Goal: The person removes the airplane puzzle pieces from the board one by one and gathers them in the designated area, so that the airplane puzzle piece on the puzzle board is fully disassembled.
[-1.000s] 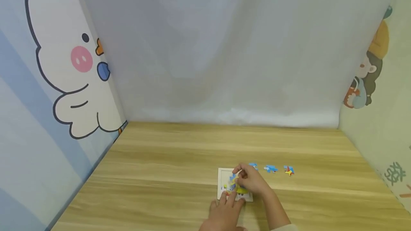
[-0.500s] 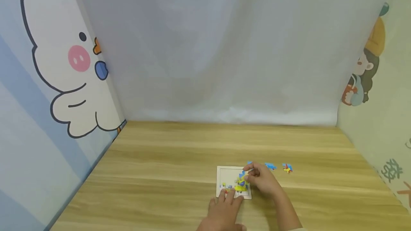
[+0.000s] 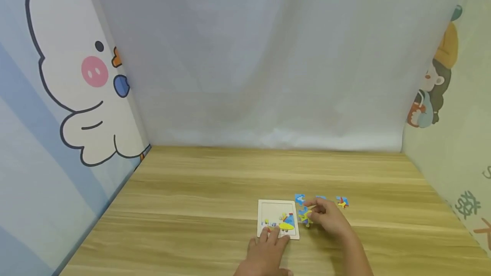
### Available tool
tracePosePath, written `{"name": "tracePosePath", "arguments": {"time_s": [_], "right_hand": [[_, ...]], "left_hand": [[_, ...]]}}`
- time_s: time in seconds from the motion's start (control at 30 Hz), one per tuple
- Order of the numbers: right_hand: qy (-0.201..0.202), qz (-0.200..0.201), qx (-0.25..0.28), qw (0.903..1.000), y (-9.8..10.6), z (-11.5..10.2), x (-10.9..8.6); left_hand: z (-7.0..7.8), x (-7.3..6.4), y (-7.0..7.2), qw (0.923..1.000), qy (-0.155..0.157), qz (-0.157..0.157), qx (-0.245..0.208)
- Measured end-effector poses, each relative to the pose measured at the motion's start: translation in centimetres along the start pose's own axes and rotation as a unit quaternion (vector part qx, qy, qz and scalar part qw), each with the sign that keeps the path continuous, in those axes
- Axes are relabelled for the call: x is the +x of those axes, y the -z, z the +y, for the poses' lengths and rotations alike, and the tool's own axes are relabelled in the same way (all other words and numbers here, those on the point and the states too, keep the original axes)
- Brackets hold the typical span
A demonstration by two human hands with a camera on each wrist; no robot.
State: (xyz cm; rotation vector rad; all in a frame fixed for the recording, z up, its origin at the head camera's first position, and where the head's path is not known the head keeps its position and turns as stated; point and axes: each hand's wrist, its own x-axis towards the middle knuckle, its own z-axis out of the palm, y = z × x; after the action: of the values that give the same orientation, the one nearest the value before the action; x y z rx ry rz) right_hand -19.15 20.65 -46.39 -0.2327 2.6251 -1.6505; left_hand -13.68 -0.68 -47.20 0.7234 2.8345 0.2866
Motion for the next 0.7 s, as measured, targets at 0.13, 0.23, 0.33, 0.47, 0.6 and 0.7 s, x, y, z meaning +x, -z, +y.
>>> {"name": "tracePosePath", "arguments": {"time_s": [0.13, 0.23, 0.33, 0.47, 0.6, 0.7], "right_hand": [[-0.015, 0.009, -0.002, 0.9998, 0.7, 0.3, -0.4], [-0.027, 0.020, -0.006, 0.9994, 1.3, 0.5, -0.7], [-0.035, 0.030, -0.015, 0.9988, 1.9, 0.8, -0.9], [-0.040, 0.043, -0.021, 0.9980, 2.7, 1.2, -1.1], [-0.045, 0.052, -0.024, 0.9973, 3.1, 1.6, -1.0], [-0.052, 0.054, -0.034, 0.9966, 3.1, 1.9, -0.9]], "left_hand": [[0.0, -0.2, -0.1, 0.9999, -0.005, 0.008, -0.006], [-0.1, -0.3, -0.1, 0.9998, -0.009, 0.012, -0.010], [-0.2, -0.3, -0.1, 0.9998, -0.011, 0.012, -0.010], [-0.3, -0.2, -0.1, 0.9998, -0.011, 0.011, -0.012], [-0.3, 0.0, -0.1, 0.9998, -0.008, 0.008, -0.013], [-0.3, 0.0, -0.1, 0.9999, -0.005, 0.005, -0.013]]}}
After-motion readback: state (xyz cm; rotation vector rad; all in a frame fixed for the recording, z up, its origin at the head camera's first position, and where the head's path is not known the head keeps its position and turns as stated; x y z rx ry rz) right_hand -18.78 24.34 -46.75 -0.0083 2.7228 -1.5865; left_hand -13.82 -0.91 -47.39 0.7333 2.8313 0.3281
